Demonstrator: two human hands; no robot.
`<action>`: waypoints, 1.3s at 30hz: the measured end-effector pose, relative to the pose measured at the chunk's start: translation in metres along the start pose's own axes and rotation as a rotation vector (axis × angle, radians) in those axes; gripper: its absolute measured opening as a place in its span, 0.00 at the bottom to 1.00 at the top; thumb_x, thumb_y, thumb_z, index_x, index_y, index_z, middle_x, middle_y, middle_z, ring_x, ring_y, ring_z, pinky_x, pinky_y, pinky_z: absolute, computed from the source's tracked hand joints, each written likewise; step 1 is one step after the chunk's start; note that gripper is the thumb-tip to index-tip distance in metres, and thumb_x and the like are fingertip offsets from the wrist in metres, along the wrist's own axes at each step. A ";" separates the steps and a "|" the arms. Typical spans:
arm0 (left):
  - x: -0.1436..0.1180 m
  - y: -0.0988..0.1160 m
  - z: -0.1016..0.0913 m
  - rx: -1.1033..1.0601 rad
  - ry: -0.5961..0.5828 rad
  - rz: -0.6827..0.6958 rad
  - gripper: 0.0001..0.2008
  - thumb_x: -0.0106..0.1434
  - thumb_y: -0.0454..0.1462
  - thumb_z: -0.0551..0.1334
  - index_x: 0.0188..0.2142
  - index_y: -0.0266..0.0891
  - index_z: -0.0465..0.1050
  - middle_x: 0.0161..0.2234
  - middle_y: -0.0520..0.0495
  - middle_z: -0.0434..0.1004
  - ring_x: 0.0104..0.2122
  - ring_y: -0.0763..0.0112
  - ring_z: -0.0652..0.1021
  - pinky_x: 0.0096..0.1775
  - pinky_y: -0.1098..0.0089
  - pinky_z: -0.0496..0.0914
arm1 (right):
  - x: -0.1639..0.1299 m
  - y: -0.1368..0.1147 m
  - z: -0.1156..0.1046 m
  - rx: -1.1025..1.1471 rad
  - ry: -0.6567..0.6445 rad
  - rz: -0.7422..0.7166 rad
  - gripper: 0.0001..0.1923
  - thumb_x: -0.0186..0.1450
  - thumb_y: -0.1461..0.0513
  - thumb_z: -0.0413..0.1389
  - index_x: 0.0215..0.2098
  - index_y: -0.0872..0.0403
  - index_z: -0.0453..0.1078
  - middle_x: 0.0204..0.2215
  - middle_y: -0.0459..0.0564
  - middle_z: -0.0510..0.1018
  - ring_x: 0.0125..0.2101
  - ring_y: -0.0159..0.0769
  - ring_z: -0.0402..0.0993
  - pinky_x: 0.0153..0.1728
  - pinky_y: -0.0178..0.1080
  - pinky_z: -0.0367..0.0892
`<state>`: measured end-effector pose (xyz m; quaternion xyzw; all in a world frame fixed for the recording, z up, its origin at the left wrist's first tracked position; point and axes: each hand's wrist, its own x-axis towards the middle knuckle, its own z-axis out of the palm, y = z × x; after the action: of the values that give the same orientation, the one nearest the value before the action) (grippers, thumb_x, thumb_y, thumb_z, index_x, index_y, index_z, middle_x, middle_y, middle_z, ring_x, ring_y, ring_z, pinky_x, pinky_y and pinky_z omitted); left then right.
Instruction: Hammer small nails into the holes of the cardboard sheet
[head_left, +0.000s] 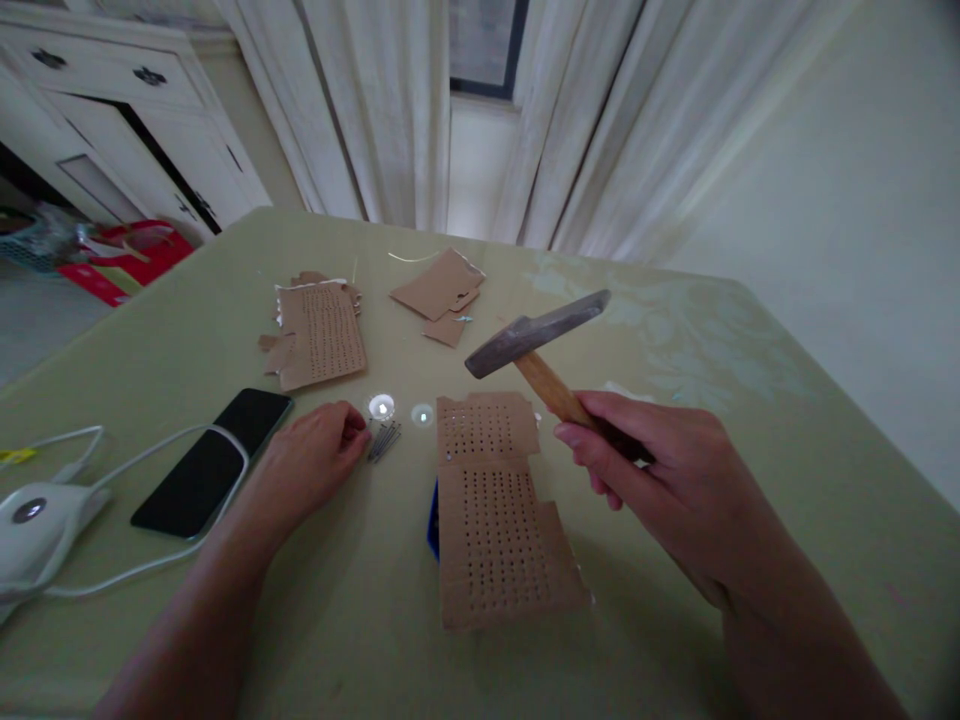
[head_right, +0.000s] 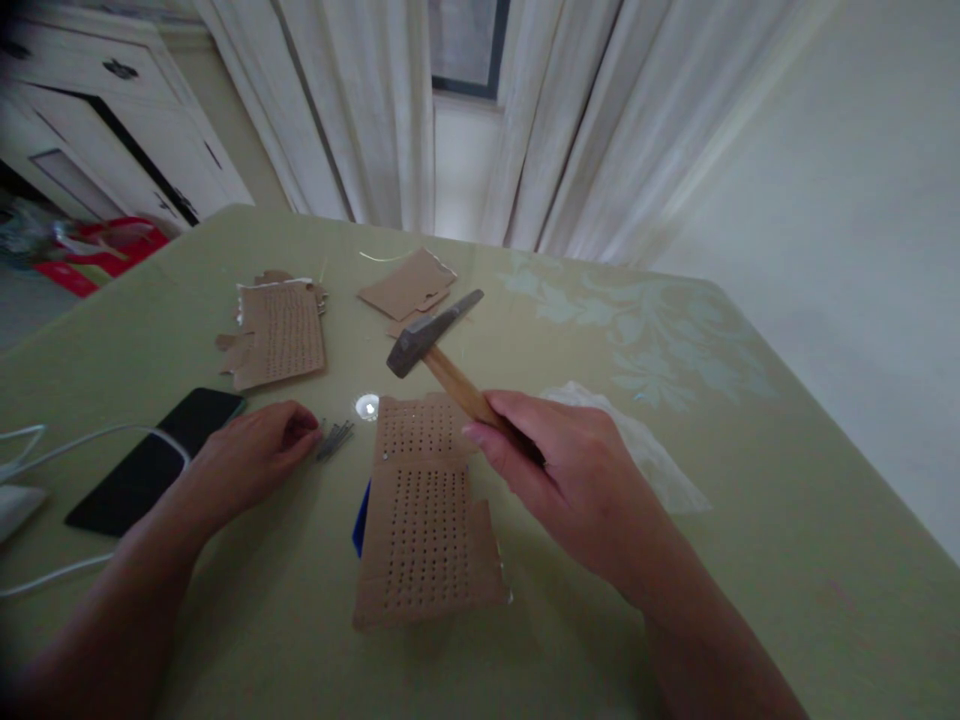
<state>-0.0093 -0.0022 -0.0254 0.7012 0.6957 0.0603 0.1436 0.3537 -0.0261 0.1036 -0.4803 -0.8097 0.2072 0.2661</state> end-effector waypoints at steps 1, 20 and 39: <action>0.000 0.000 0.000 0.017 -0.008 -0.003 0.12 0.72 0.45 0.57 0.42 0.43 0.76 0.41 0.40 0.85 0.41 0.51 0.84 0.44 0.58 0.73 | 0.000 0.000 0.000 0.001 0.000 -0.002 0.13 0.82 0.53 0.57 0.44 0.52 0.78 0.21 0.42 0.78 0.16 0.32 0.72 0.21 0.35 0.66; -0.030 0.083 -0.020 -0.830 0.266 0.330 0.07 0.74 0.43 0.67 0.42 0.45 0.83 0.38 0.51 0.86 0.37 0.67 0.81 0.40 0.67 0.72 | -0.001 0.001 -0.004 0.029 -0.053 -0.016 0.13 0.82 0.57 0.56 0.40 0.52 0.76 0.21 0.40 0.76 0.18 0.31 0.73 0.25 0.34 0.65; -0.029 0.085 -0.002 -0.767 0.266 0.398 0.06 0.74 0.38 0.67 0.41 0.48 0.85 0.37 0.55 0.89 0.34 0.69 0.82 0.37 0.69 0.72 | 0.000 0.001 -0.004 0.043 -0.090 -0.009 0.10 0.81 0.58 0.57 0.41 0.51 0.75 0.21 0.39 0.75 0.19 0.31 0.72 0.26 0.35 0.64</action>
<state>0.0712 -0.0301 0.0046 0.7037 0.4872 0.4296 0.2880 0.3565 -0.0253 0.1059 -0.4611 -0.8183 0.2448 0.2405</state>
